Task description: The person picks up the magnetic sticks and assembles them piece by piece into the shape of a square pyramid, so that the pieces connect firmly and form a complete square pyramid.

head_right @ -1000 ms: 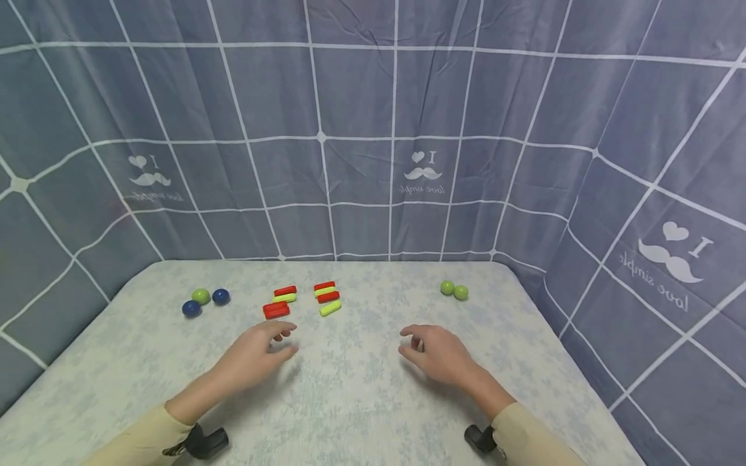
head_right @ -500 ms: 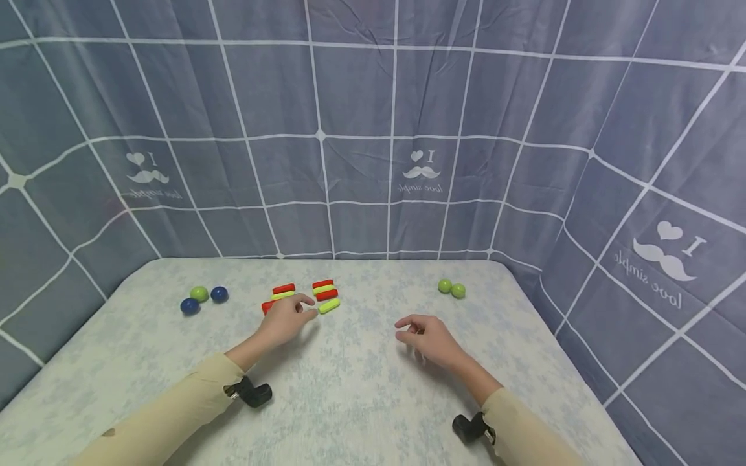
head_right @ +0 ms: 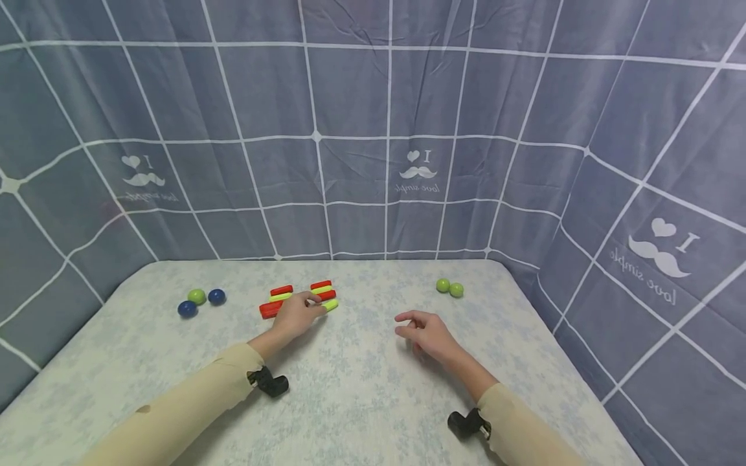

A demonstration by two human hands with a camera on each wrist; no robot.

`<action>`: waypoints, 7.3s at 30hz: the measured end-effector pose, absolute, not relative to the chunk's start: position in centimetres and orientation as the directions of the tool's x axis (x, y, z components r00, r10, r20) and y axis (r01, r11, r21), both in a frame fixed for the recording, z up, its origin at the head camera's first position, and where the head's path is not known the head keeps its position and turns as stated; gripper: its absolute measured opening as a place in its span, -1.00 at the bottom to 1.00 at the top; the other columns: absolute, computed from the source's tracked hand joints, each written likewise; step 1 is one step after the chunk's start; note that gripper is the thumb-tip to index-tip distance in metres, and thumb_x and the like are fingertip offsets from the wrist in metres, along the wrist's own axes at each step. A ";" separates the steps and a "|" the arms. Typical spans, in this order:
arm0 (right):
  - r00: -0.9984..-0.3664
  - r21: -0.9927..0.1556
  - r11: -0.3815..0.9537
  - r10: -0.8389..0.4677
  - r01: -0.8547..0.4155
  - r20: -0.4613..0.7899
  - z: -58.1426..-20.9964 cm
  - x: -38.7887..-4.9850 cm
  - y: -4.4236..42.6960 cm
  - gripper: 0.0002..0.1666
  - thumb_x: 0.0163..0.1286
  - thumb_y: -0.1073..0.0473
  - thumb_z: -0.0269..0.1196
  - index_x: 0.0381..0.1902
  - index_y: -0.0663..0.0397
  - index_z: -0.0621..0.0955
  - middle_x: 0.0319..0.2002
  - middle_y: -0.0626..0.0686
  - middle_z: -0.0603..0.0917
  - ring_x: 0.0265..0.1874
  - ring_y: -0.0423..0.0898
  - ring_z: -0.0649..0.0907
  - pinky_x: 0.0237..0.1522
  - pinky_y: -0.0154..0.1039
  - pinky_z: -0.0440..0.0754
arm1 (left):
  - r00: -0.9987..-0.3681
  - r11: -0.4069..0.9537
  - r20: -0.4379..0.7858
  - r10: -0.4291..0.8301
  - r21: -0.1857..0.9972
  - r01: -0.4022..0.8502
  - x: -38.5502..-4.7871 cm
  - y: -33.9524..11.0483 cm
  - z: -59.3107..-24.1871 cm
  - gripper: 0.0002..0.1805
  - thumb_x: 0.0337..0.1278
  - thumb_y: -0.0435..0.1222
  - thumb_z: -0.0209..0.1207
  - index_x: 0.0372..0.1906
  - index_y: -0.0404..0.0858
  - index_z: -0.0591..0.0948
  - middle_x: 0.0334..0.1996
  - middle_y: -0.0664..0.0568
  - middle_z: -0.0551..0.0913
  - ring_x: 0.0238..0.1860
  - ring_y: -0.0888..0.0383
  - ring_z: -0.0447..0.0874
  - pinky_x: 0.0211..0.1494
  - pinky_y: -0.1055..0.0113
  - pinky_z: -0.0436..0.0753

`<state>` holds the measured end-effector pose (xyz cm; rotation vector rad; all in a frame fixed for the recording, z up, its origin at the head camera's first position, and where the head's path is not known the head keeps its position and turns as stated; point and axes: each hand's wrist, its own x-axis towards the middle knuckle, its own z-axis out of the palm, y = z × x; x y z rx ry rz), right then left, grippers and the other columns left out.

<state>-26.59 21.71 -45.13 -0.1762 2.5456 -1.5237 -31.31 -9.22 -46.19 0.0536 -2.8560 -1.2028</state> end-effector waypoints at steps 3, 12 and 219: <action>-0.979 -0.891 0.455 -0.182 -0.004 -0.089 -45.1 -26.8 21.8 -0.63 0.42 0.09 0.30 0.14 0.03 0.67 -0.55 -0.01 0.48 -0.68 -0.11 0.36 -0.57 -0.26 0.33 | -0.997 0.724 0.035 -0.062 0.689 -0.020 -31.5 -9.1 -46.1 -0.65 0.14 -0.10 0.34 0.00 -0.15 0.73 -0.04 -0.02 0.75 -0.18 0.06 0.70 -0.27 0.22 0.59; -0.977 -0.910 0.415 -0.185 0.020 -0.105 -45.0 -27.2 21.9 -0.62 0.42 0.12 0.30 0.15 0.10 0.66 -0.56 -0.05 0.44 -0.68 -0.13 0.33 -0.58 -0.27 0.32 | -0.997 0.749 0.023 -0.068 0.661 -0.036 -31.4 -8.7 -45.9 -0.74 0.16 -0.15 0.36 -0.08 -0.12 0.80 -0.02 0.02 0.77 -0.15 0.05 0.70 -0.39 0.33 0.52; -0.905 -0.773 0.591 -0.423 -0.229 -0.055 -46.4 -31.0 17.6 -0.56 0.34 -0.04 0.37 0.09 0.03 0.71 -0.57 -0.10 0.53 -0.57 -0.20 0.36 -0.46 -0.33 0.36 | -0.958 0.655 -0.040 0.286 0.738 0.165 -28.8 -7.3 -45.3 -0.82 0.14 -0.25 0.39 -0.17 -0.20 0.82 -0.16 0.02 0.77 -0.39 0.17 0.50 -0.36 0.34 0.47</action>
